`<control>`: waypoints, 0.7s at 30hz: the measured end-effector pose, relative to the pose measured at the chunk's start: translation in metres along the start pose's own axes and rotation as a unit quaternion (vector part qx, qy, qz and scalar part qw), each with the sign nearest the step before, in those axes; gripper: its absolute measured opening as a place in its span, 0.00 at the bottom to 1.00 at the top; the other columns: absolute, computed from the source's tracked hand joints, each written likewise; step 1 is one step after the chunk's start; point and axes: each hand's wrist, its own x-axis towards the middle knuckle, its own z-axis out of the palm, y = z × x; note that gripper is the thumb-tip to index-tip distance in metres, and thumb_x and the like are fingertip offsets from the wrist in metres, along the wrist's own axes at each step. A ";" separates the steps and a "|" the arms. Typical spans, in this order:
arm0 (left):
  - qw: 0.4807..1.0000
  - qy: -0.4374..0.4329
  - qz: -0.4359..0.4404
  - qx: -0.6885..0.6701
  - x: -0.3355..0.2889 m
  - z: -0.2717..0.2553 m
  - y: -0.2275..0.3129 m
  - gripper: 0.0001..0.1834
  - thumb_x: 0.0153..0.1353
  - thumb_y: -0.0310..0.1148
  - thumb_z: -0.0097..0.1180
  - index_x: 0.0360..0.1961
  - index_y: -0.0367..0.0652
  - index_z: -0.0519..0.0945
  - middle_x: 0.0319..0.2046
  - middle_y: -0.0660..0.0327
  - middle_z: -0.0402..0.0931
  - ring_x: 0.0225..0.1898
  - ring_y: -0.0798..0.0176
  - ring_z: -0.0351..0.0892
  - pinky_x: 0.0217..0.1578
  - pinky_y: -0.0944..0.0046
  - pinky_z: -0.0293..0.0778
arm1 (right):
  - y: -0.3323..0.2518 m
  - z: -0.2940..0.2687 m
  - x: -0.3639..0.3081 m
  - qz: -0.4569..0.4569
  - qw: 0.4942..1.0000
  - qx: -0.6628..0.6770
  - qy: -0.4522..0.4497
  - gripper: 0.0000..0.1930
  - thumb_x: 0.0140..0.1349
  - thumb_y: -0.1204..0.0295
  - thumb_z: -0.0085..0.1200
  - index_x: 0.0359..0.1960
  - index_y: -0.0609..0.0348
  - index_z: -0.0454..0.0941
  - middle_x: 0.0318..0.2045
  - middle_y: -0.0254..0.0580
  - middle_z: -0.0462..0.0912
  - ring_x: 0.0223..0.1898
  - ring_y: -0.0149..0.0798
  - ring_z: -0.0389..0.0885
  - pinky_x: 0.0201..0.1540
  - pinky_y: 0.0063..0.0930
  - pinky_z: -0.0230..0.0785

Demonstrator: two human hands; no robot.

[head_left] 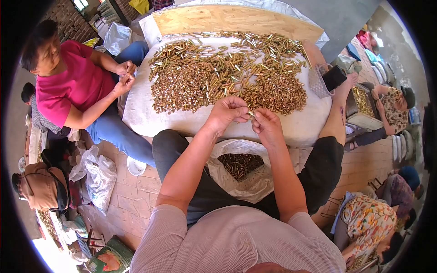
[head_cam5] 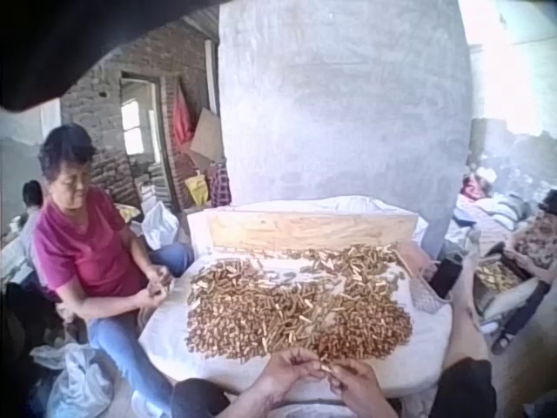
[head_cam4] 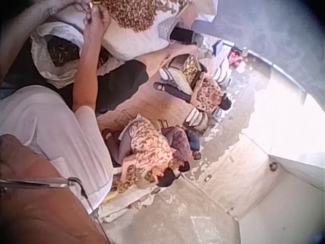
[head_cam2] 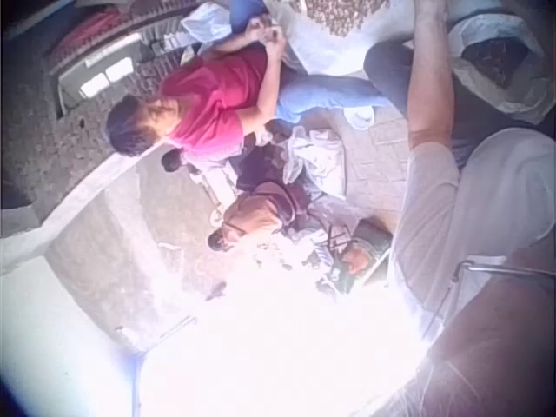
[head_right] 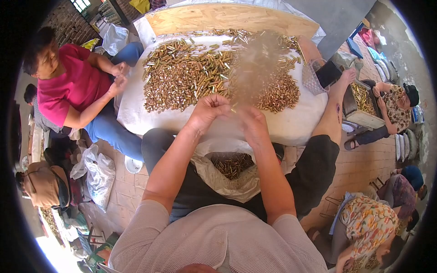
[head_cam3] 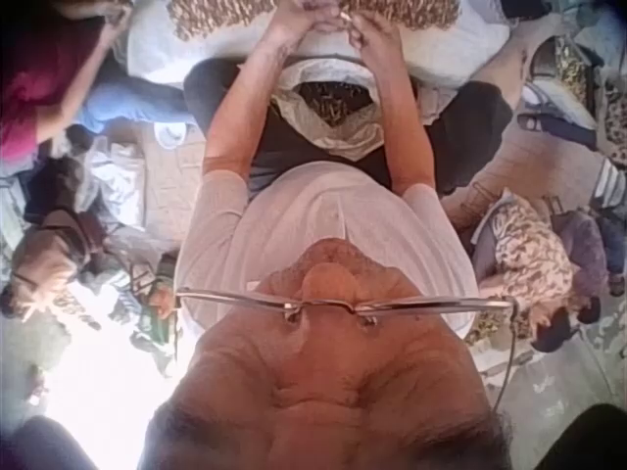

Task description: The person assembles ammunition by taking shell casings and bullet tips from piles on a table and inserting the tips into the casings by hand.

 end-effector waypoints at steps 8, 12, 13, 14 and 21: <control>0.996 0.007 0.018 -0.083 0.002 0.006 -0.022 0.05 0.62 0.23 0.61 0.39 0.37 0.78 0.31 0.59 0.81 0.32 0.64 0.85 0.34 0.65 0.84 | 0.015 0.005 -0.001 -0.059 0.998 0.016 0.016 0.07 0.66 0.70 0.59 0.41 0.58 0.80 0.27 0.29 0.79 0.26 0.24 0.73 0.26 0.19 0.64; 0.994 0.008 0.016 -0.107 0.002 0.016 -0.025 0.05 0.63 0.23 0.60 0.39 0.37 0.78 0.32 0.59 0.81 0.32 0.64 0.85 0.34 0.64 0.85 | 0.016 0.000 -0.001 -0.066 0.996 0.060 0.006 0.06 0.65 0.72 0.59 0.42 0.58 0.81 0.31 0.29 0.81 0.29 0.23 0.75 0.30 0.19 0.67; 0.994 0.009 0.016 -0.108 0.003 0.018 -0.026 0.05 0.63 0.23 0.60 0.39 0.37 0.78 0.32 0.59 0.81 0.32 0.64 0.85 0.34 0.64 0.85 | 0.017 -0.002 -0.001 -0.076 0.994 0.073 -0.004 0.06 0.64 0.75 0.58 0.42 0.59 0.82 0.36 0.30 0.83 0.33 0.24 0.77 0.35 0.19 0.69; 0.992 0.013 0.015 -0.121 0.003 0.021 -0.027 0.05 0.63 0.23 0.60 0.39 0.37 0.78 0.32 0.58 0.81 0.31 0.64 0.85 0.34 0.64 0.85 | 0.018 -0.003 -0.001 -0.075 0.994 0.073 -0.004 0.06 0.64 0.75 0.58 0.42 0.59 0.82 0.36 0.30 0.83 0.33 0.24 0.77 0.35 0.19 0.69; 0.979 0.038 0.025 -0.198 0.003 0.030 -0.037 0.05 0.63 0.24 0.60 0.39 0.38 0.78 0.30 0.58 0.82 0.30 0.64 0.84 0.33 0.65 0.84 | 0.019 -0.002 0.003 -0.118 0.991 0.068 0.009 0.04 0.66 0.75 0.58 0.40 0.58 0.82 0.36 0.29 0.83 0.34 0.23 0.77 0.36 0.19 0.69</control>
